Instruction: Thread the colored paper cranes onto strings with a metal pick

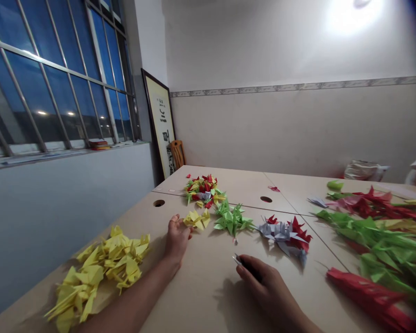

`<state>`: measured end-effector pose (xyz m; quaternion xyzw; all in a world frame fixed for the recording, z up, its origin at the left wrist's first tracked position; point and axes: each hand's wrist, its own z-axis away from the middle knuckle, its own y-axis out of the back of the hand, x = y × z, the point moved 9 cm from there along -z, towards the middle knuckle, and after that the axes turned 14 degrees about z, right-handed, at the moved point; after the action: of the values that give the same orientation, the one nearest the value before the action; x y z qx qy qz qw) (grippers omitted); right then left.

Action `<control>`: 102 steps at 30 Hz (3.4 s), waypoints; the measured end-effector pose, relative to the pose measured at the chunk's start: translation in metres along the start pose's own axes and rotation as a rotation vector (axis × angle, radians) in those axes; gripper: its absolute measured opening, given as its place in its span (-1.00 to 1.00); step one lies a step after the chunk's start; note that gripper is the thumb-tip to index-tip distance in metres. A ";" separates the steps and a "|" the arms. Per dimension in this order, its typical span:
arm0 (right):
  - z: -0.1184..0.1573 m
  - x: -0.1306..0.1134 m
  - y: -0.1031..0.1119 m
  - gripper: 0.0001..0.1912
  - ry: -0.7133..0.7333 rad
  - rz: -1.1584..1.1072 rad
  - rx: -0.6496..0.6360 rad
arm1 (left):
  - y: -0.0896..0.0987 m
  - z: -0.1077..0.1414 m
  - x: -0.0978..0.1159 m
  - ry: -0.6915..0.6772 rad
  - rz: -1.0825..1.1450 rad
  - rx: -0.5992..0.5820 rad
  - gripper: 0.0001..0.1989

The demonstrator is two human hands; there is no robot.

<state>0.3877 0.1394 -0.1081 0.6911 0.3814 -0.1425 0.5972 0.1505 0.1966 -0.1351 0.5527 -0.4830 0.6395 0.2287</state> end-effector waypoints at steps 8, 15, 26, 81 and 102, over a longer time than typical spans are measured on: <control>0.000 0.011 -0.001 -0.63 -0.024 0.026 -0.006 | -0.013 -0.002 0.075 -0.167 -0.333 -0.163 -0.63; 0.001 0.007 -0.002 -0.63 0.018 0.058 -0.027 | 0.022 -0.024 0.126 -0.123 -1.159 -0.561 -0.70; 0.002 0.003 0.001 -0.65 0.012 -0.016 -0.019 | 0.048 -0.024 0.098 0.014 -1.293 -0.581 -0.88; -0.003 0.002 -0.001 -0.73 -0.002 -0.091 -0.001 | -0.080 0.081 -0.025 0.554 0.272 -0.516 -0.74; 0.000 -0.009 -0.001 -0.75 0.056 -0.094 -0.017 | -0.088 0.090 -0.030 0.552 0.268 -0.640 -0.75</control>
<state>0.3810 0.1361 -0.1036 0.6708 0.4313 -0.1479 0.5849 0.2756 0.1629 -0.1374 0.1951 -0.6448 0.6056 0.4235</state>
